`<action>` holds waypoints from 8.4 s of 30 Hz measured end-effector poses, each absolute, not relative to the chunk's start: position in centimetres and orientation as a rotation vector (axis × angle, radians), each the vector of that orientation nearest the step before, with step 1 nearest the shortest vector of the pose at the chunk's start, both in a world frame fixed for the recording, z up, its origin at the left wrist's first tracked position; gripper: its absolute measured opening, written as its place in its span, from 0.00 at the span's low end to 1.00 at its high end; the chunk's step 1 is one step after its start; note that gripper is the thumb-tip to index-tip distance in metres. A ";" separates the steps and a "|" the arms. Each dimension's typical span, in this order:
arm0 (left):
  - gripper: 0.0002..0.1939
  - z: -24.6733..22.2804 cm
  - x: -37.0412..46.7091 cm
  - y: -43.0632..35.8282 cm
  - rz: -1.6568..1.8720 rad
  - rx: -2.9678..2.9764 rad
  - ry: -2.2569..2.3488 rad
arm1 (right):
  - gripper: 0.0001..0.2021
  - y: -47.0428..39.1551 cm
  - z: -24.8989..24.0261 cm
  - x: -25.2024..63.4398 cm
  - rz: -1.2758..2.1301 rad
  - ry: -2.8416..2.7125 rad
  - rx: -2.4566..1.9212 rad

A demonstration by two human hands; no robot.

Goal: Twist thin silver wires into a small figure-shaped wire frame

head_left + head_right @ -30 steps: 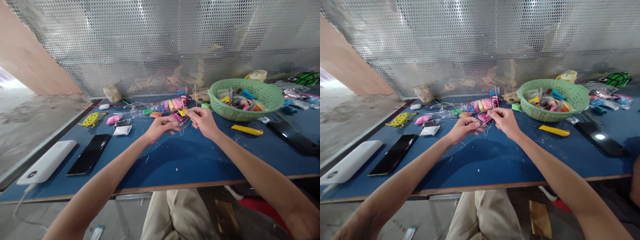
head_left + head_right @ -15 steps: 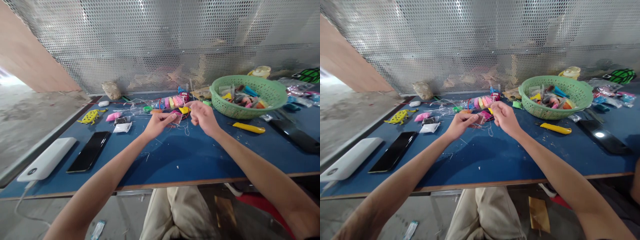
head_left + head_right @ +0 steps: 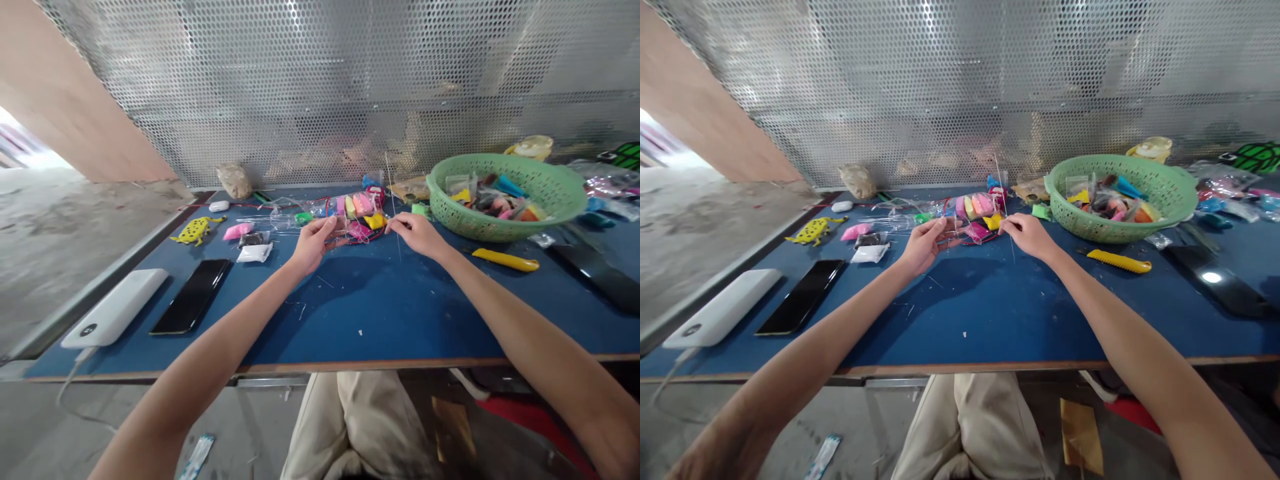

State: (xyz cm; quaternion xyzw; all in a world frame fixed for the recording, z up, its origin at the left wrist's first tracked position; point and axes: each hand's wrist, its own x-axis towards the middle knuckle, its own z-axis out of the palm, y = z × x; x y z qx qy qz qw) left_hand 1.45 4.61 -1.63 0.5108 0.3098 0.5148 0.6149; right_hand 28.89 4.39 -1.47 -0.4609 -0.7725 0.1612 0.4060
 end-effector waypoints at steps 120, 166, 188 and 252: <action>0.09 0.3 2.5 1.6 1.403 2.752 1.152 | 0.09 -0.2 -0.3 23.9 0.042 -1.961 -0.926; 0.09 1.6 1.5 1.7 1.195 3.227 1.021 | 0.11 -1.0 -0.6 22.5 0.243 -1.873 -1.005; 0.43 1.5 0.6 2.2 1.066 3.031 0.741 | 0.12 -0.4 -0.4 23.4 0.382 -1.773 -1.029; 0.18 0.0 -0.3 4.2 1.316 2.438 0.835 | 0.18 0.5 -0.5 24.3 0.784 -1.657 -0.891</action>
